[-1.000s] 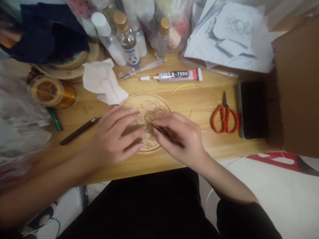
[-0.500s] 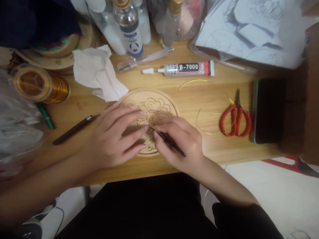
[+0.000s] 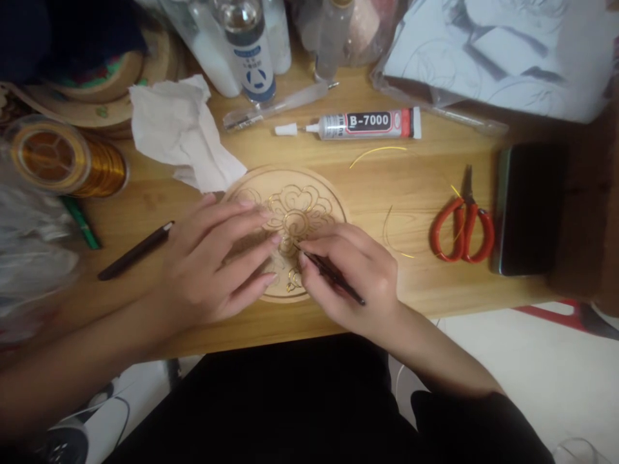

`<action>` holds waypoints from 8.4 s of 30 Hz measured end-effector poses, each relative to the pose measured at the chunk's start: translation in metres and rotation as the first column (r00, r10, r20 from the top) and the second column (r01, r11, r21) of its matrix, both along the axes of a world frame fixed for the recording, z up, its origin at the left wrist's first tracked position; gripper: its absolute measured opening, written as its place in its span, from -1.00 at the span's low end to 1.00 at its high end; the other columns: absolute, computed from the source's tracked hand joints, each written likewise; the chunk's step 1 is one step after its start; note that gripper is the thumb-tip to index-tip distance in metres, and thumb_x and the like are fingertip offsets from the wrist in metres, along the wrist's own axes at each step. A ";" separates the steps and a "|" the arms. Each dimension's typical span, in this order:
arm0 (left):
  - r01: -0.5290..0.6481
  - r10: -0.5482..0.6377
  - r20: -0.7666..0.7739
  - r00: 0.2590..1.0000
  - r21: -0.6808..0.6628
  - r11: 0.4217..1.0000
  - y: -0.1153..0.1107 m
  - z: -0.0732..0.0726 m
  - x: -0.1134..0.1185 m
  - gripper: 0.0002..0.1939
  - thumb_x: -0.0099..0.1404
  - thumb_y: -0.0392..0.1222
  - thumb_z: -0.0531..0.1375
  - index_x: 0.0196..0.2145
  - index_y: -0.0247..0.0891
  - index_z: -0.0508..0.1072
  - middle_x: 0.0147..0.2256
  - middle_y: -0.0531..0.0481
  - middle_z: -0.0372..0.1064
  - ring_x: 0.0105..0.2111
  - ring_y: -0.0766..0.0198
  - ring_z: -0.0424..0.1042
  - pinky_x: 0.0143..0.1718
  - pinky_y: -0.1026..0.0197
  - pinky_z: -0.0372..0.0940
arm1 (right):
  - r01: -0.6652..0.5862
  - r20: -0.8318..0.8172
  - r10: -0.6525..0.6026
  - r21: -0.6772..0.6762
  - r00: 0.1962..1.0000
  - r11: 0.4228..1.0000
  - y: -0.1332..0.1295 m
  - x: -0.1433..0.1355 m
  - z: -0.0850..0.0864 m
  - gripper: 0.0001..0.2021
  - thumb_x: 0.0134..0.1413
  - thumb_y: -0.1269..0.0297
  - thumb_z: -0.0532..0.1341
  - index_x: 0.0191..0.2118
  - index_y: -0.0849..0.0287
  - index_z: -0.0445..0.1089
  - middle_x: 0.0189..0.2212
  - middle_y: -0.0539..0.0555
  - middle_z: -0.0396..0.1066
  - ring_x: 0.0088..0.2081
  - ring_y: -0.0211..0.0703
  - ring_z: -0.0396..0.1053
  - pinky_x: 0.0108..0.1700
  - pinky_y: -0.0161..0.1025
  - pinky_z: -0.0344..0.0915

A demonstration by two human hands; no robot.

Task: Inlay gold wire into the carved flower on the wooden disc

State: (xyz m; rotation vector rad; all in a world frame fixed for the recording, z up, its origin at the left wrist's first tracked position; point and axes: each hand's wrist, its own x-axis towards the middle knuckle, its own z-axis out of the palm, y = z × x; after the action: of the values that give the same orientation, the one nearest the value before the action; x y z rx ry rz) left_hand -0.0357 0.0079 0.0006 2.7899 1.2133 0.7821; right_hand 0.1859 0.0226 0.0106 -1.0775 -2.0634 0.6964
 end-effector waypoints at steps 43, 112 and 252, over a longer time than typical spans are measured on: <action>0.020 -0.014 0.046 0.999 -0.119 0.993 0.005 -0.001 0.004 -0.76 0.33 -0.09 0.24 -0.17 -0.31 0.56 0.02 -0.29 0.46 0.07 -0.18 0.43 0.13 -0.27 0.33 | -0.028 0.063 0.026 0.029 0.998 0.999 -0.001 0.002 0.000 -0.71 0.04 0.49 0.33 -0.10 0.07 0.47 -0.28 0.11 0.56 -0.29 -0.08 0.55 -0.28 -0.14 0.55; 0.018 -0.013 -0.102 0.995 0.047 0.999 0.003 -0.001 0.005 -0.82 0.40 -0.17 0.14 -0.18 -0.24 0.54 -0.05 -0.05 0.54 0.04 0.10 0.51 0.11 -0.03 0.46 | -0.488 -0.042 0.492 -0.231 0.869 0.842 0.059 0.016 0.011 -0.80 0.12 0.49 0.31 -0.12 0.17 0.53 -0.25 0.08 0.54 -0.20 -0.20 0.53 -0.15 -0.31 0.49; 0.057 -0.054 0.036 0.998 -0.065 0.996 0.001 -0.002 -0.003 -0.68 0.33 -0.03 0.23 -0.07 -0.28 0.50 0.09 -0.24 0.37 0.15 -0.05 0.32 0.20 -0.18 0.26 | -0.380 -0.060 0.376 -0.109 0.925 0.919 0.047 0.021 0.007 -0.87 0.18 0.43 0.28 -0.15 0.15 0.49 -0.30 0.07 0.53 -0.25 -0.24 0.50 -0.21 -0.29 0.46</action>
State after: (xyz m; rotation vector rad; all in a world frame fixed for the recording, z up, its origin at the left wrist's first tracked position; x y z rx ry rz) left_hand -0.0389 0.0089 -0.0010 2.7331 1.1298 0.7675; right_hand 0.2068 0.0696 0.0178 -0.7214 -2.2448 1.0329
